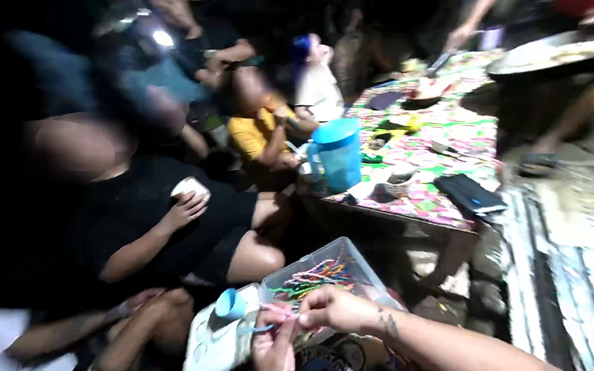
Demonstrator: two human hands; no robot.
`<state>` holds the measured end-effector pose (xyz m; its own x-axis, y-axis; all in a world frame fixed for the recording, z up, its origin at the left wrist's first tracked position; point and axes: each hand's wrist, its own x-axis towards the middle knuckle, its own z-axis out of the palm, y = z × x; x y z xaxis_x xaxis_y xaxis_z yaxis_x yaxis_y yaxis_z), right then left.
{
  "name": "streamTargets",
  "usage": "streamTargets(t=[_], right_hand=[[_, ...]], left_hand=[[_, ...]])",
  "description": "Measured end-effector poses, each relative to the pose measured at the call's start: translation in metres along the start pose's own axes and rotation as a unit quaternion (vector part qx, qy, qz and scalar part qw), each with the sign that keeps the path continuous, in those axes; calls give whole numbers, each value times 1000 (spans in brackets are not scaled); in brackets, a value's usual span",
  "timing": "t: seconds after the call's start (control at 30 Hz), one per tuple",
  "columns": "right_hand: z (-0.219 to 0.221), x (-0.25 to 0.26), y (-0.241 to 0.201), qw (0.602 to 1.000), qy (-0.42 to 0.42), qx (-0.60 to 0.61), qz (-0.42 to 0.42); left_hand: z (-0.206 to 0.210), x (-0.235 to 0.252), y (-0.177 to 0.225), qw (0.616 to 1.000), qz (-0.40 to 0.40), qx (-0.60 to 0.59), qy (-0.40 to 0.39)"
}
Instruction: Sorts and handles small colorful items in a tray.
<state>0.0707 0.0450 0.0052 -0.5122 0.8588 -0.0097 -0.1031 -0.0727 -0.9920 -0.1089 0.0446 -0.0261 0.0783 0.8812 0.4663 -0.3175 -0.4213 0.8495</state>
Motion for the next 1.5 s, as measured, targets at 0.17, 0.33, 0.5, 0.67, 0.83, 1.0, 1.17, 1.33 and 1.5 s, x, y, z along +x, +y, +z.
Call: streamTargets(t=[0.17,0.33,0.5,0.67,0.83,1.0,1.17,1.33,1.5], right_hand=[[-11,16,17,994,48,-75,-70],[-19,18,11,992,61,-105,-45],[-21,20,12,964,0,-257,-69],[-16,24,12,976,-2,-209,-64],[-10,26,11,991,-8,-131,-40],[-10,22,12,972,-37,-213,-92],[-10,18,11,979,-6,-196,-55],[-12,21,8,985,8,-169,-35],[-13,24,8,985,-27,-163,-47]], left_hand=[[-11,20,-21,998,-53,-4,-45],[-15,27,-33,993,-25,6,-111],[-26,24,-37,998,17,20,-48],[-30,21,-26,998,-21,-16,-59],[-31,15,-21,992,-35,-3,-118],[-31,9,-20,999,-16,34,-17],[-26,10,-19,999,-10,31,-36],[-22,11,-19,996,-23,29,-78],[-21,8,-11,998,-20,30,-53]])
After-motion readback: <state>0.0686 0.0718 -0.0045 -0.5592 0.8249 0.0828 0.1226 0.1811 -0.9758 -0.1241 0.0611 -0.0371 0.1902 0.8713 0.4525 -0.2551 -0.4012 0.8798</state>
